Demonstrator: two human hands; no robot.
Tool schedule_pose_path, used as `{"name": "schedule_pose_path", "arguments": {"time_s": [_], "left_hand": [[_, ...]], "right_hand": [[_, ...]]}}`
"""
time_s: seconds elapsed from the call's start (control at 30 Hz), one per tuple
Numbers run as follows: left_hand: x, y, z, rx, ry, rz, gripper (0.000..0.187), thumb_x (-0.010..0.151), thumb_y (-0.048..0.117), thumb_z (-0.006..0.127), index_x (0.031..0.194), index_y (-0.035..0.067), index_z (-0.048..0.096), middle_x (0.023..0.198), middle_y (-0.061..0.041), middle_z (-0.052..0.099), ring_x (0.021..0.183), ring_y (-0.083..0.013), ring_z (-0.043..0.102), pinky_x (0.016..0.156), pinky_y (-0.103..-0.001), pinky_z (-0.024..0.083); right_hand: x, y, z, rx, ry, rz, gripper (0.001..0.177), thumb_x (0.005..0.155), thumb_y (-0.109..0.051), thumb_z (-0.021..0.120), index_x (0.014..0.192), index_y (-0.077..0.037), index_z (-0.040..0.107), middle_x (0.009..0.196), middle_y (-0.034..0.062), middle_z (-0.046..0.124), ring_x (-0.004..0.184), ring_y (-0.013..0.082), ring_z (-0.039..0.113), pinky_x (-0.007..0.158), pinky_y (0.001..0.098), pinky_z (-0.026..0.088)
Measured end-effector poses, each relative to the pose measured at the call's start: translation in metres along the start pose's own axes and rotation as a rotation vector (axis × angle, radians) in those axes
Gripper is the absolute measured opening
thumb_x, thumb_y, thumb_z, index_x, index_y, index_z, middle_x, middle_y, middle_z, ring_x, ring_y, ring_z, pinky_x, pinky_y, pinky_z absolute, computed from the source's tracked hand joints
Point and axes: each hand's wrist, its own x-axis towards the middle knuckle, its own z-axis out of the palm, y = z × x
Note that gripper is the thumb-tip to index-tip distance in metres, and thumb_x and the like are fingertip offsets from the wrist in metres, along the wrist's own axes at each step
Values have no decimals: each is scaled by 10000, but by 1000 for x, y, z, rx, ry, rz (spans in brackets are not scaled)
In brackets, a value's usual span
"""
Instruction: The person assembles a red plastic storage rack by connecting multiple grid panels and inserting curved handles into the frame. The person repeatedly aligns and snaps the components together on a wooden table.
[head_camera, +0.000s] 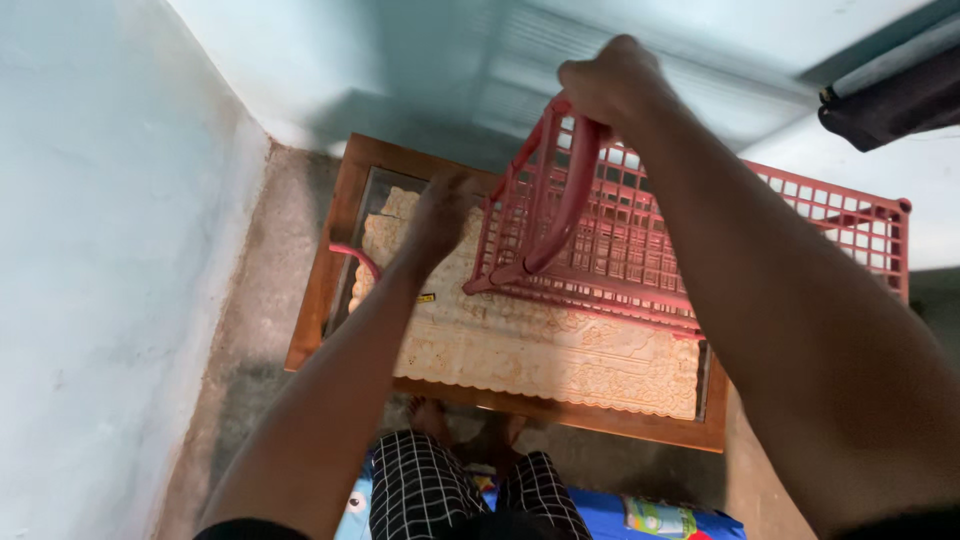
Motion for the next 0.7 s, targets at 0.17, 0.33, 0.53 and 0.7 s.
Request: {"name": "schedule_pose_path", "arguments": {"time_s": [0.17, 0.33, 0.53, 0.7], "left_hand": [[91, 94, 56, 93, -127, -575, 466, 929, 435, 681, 1236, 84, 667, 1142, -175, 735, 1103, -338, 701, 946, -437, 556], [104, 135, 62, -51, -120, -628, 387, 910, 411, 659, 1076, 82, 777, 957, -153, 793, 890, -299, 799, 778, -411, 632], [105, 134, 58, 62, -152, -636, 294, 945, 389, 661, 1083, 160, 784, 832, -119, 783, 706, -211, 762, 675, -380, 597], [103, 133, 58, -21, -99, -621, 277, 943, 319, 677, 1008, 79, 798, 748, -97, 773, 656, -182, 763, 630, -387, 612]], "right_hand": [[64, -1, 35, 98, -109, 200, 234, 967, -129, 621, 866, 20, 771, 743, 142, 754, 581, 163, 689, 460, 294, 464], [97, 6, 48, -397, -165, -80, 82, 894, -70, 726, 901, -1, 768, 769, 140, 735, 667, 186, 697, 457, 320, 510], [55, -13, 36, -148, -11, 21, 245, 853, -72, 799, 978, 98, 674, 882, 226, 678, 677, 188, 753, 443, 267, 576], [23, -26, 20, 51, -9, 78, 109, 887, 3, 732, 928, 100, 705, 838, 200, 714, 646, 186, 744, 455, 260, 572]]}}
